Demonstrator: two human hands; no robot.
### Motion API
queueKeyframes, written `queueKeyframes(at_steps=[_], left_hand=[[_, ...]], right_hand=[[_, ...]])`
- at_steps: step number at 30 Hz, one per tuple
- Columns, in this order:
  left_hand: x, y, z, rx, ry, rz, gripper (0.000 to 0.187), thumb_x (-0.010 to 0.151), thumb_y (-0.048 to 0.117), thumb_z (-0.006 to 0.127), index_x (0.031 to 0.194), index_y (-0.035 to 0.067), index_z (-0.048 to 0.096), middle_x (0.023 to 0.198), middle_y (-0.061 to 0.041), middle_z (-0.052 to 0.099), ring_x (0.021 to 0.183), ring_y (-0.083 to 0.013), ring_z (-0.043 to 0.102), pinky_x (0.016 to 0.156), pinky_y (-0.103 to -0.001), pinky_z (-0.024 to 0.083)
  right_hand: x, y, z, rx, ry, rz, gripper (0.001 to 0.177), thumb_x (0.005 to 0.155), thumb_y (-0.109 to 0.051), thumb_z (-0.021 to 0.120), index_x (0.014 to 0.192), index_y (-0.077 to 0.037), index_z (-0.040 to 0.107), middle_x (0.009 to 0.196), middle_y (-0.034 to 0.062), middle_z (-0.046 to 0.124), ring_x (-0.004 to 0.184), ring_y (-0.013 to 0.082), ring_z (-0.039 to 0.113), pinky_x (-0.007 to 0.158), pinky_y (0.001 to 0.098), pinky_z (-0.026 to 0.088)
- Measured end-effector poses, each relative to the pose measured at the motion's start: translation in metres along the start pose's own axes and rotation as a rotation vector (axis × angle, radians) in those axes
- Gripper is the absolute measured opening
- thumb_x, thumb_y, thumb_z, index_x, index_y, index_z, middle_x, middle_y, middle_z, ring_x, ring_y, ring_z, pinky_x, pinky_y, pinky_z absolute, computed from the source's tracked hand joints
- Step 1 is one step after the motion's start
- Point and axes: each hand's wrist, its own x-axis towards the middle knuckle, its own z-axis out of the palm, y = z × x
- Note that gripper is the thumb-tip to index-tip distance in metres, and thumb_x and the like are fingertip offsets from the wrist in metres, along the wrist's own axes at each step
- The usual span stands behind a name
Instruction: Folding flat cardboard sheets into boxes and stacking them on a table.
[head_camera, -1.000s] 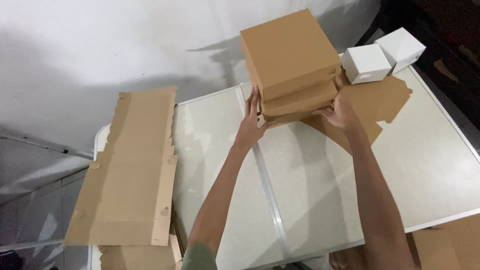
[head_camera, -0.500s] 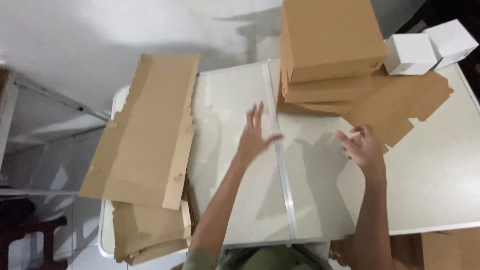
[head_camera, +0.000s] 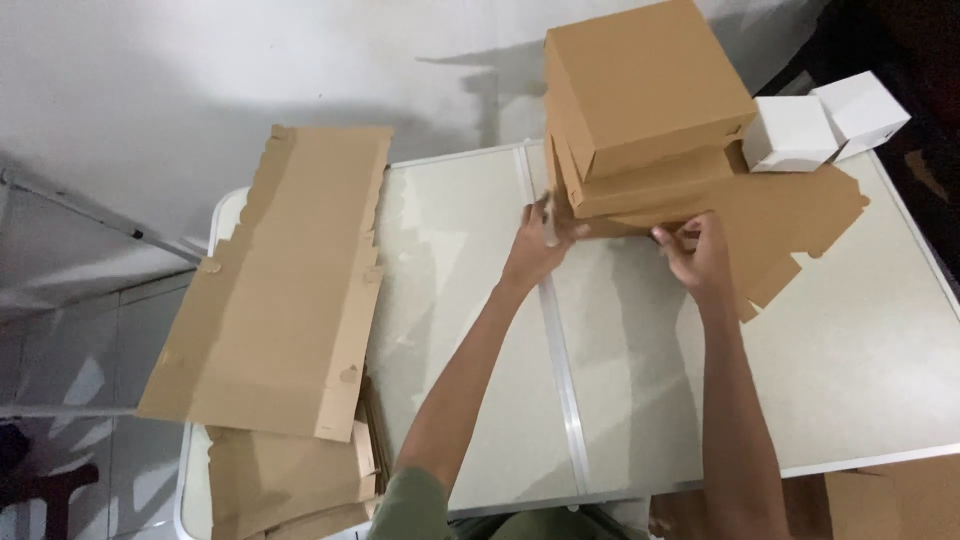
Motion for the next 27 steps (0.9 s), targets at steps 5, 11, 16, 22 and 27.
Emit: queueKeyframes(at_steps=[5,11,16,22,27], left_hand=[[0.01,0.011,0.009,0.049,0.098,0.079,0.109,0.084,0.063,0.071,0.158,0.001,0.022,0.152,-0.024,0.035,0.14,-0.0444,0.043,0.116,-0.05,0.046],[0.034,-0.014,0.016,-0.096,0.06,0.091,0.072,0.104,0.047,0.052,0.158,0.006,0.027,0.148,-0.02,0.043,0.132,-0.0388,0.053,0.11,-0.041,0.053],[0.01,0.042,-0.012,-0.052,0.059,0.132,0.093,0.099,0.042,0.063,0.161,0.005,0.004,0.153,-0.024,0.037,0.137,-0.0426,0.046,0.117,-0.044,0.047],[0.02,0.059,-0.024,0.125,-0.041,0.215,0.137,0.065,0.056,0.088,0.164,0.019,0.001,0.167,-0.013,0.014,0.153,-0.0346,0.022,0.124,-0.046,0.038],[0.037,0.054,-0.017,0.006,-0.019,0.199,0.117,0.079,0.047,0.083,0.163,0.022,0.005,0.162,-0.016,0.02,0.146,-0.0435,0.034,0.118,-0.05,0.046]], right_hand=[[0.025,-0.041,-0.029,0.236,0.049,0.341,0.062,0.097,-0.029,0.073,0.135,-0.009,0.029,0.117,0.0083,0.025,0.109,0.0232,0.03,0.093,0.0403,0.036],[0.045,-0.118,-0.029,0.302,0.01,0.412,0.094,0.089,-0.026,0.086,0.156,-0.004,0.023,0.151,0.0311,0.037,0.144,0.0481,0.033,0.117,0.0588,0.031],[0.045,-0.126,-0.034,0.258,-0.015,0.423,0.113,0.091,-0.033,0.086,0.161,-0.015,-0.001,0.165,0.029,0.013,0.151,0.0485,0.017,0.121,0.0636,0.022],[0.07,-0.149,-0.055,0.279,-0.037,0.117,0.129,0.082,-0.012,0.091,0.159,-0.01,-0.012,0.161,0.0432,0.003,0.149,0.0637,0.01,0.116,0.079,0.01],[0.092,-0.134,-0.052,0.305,-0.086,0.247,0.113,0.077,-0.01,0.091,0.161,-0.023,0.015,0.164,0.0144,0.028,0.151,0.0431,0.021,0.119,0.0712,0.017]])
